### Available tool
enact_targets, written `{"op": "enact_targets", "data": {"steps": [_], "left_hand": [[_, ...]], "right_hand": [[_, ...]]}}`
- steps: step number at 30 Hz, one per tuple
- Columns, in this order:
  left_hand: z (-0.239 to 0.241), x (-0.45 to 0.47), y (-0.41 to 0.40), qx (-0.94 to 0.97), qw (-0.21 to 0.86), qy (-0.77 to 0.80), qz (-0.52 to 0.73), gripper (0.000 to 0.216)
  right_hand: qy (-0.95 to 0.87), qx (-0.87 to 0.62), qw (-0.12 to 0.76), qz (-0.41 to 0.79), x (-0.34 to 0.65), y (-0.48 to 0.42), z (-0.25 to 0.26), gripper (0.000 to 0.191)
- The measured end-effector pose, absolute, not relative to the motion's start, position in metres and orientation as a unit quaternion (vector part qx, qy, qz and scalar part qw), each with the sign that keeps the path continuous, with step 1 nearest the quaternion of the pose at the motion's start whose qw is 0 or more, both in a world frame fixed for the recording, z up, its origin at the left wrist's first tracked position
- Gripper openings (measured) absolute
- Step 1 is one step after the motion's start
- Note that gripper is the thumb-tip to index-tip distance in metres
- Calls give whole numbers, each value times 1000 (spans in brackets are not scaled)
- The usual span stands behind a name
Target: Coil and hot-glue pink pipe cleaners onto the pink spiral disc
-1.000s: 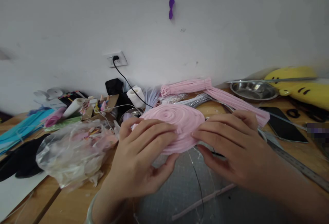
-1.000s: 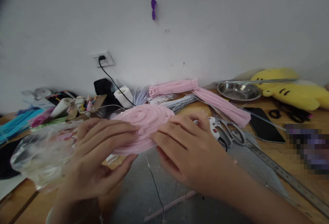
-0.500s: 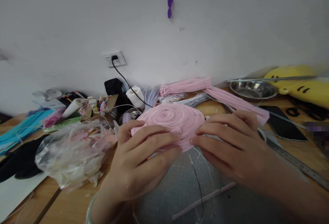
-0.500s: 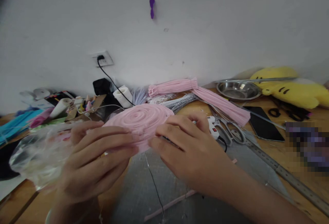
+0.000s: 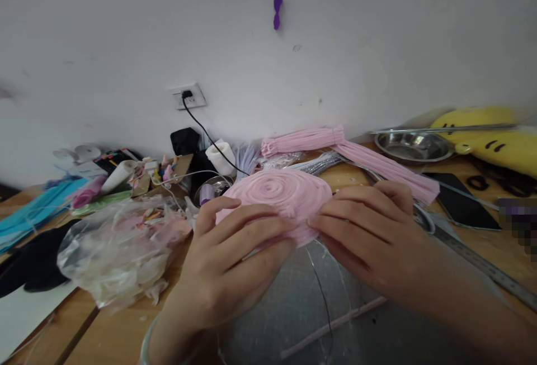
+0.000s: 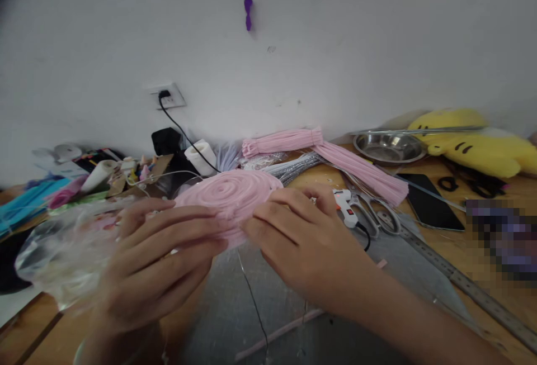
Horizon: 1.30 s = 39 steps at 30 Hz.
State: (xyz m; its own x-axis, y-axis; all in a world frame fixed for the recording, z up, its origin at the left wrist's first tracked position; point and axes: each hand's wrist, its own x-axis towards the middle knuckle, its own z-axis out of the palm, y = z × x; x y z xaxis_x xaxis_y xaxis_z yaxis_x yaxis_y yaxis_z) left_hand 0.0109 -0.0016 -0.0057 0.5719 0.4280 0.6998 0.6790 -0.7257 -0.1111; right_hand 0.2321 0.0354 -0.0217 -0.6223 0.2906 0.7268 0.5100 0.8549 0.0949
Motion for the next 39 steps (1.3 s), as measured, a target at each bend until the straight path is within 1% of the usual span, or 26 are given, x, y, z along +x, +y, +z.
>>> {"op": "enact_targets", "data": {"steps": [5, 10, 15, 17, 22, 26, 29, 32, 35, 37, 39], "left_hand": [[-7, 13, -2, -862, 189, -323, -342, 17], [-9, 11, -3, -866, 171, -327, -339, 21], [-7, 10, -4, -868, 157, -333, -333, 21], [-7, 10, -4, -869, 155, -336, -329, 21], [-7, 9, -3, -870, 159, -336, -324, 21], [-7, 5, -2, -869, 170, -333, -323, 21], [-7, 3, -2, -871, 175, -331, -319, 22], [-5, 3, -1, -873, 175, -328, -316, 22], [-4, 5, 0, -878, 171, -325, -308, 22], [-4, 6, -1, -881, 166, -322, -305, 17], [-3, 7, -2, -884, 156, -318, -304, 14]], "right_hand": [[-870, -247, 388, -178, 226, 38, -27, 12], [-860, -250, 402, -191, 224, 39, -30, 16], [-824, -241, 461, -227, 221, 39, -33, 8], [-821, -245, 463, -228, 221, 39, -35, 10], [-835, -245, 445, -211, 222, 41, -34, 13], [-861, -244, 393, -209, 229, 39, -27, 15], [-883, -220, 363, -203, 236, 33, -19, 20], [-897, -228, 331, -184, 242, 30, -15, 23], [-899, -249, 325, -155, 245, 28, -14, 19], [-895, -261, 334, -139, 245, 27, -14, 13], [-890, -277, 346, -107, 243, 24, -14, 16]]}}
